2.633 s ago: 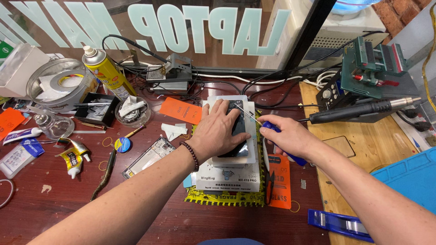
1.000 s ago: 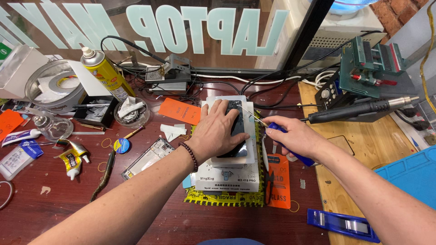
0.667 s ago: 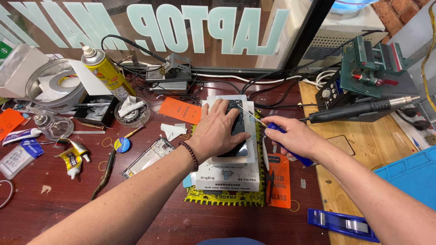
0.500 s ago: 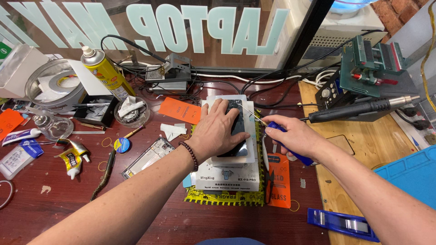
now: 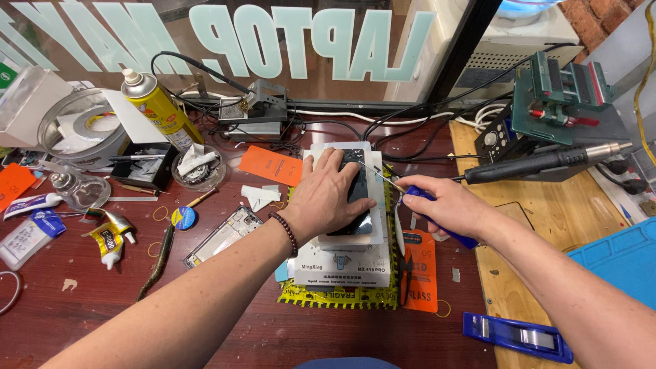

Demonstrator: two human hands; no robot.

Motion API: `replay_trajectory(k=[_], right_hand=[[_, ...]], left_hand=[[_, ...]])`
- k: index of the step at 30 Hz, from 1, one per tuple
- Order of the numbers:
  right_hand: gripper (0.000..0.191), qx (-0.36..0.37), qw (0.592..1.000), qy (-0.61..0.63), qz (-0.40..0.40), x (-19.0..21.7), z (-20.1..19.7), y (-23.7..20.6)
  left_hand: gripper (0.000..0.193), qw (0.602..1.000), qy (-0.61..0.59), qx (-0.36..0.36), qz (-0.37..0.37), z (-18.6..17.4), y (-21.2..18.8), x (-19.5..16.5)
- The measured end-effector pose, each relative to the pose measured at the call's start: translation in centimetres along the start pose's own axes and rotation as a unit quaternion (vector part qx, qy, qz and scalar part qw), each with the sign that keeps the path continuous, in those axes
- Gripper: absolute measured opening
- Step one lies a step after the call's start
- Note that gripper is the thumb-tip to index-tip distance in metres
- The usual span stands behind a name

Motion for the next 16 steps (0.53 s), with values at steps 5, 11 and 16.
replay_trajectory(k=[5, 11, 16], right_hand=[[0.047, -0.008, 1.000, -0.011, -0.005, 0.33, 0.07, 0.00], [0.045, 0.002, 0.998, -0.042, -0.036, 0.71, 0.54, 0.04], [0.046, 0.002, 0.999, -0.025, -0.022, 0.30, 0.39, 0.17]], left_hand=[[0.064, 1.000, -0.004, -0.004, -0.003, -0.04, 0.03, 0.07], [0.063, 1.000, -0.013, -0.025, -0.001, -0.46, -0.25, 0.08], [0.063, 1.000, -0.015, -0.026, 0.000, -0.26, -0.13, 0.07]])
Point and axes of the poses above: each hand's wrist, its own y-axis towards the middle knuckle, its own z-axis out of the palm, x = y × z, the point moved 9 cm from there along y, towards the middle knuckle, and after that the axes turned 8 degrees about -x, right-handed, at the moved point
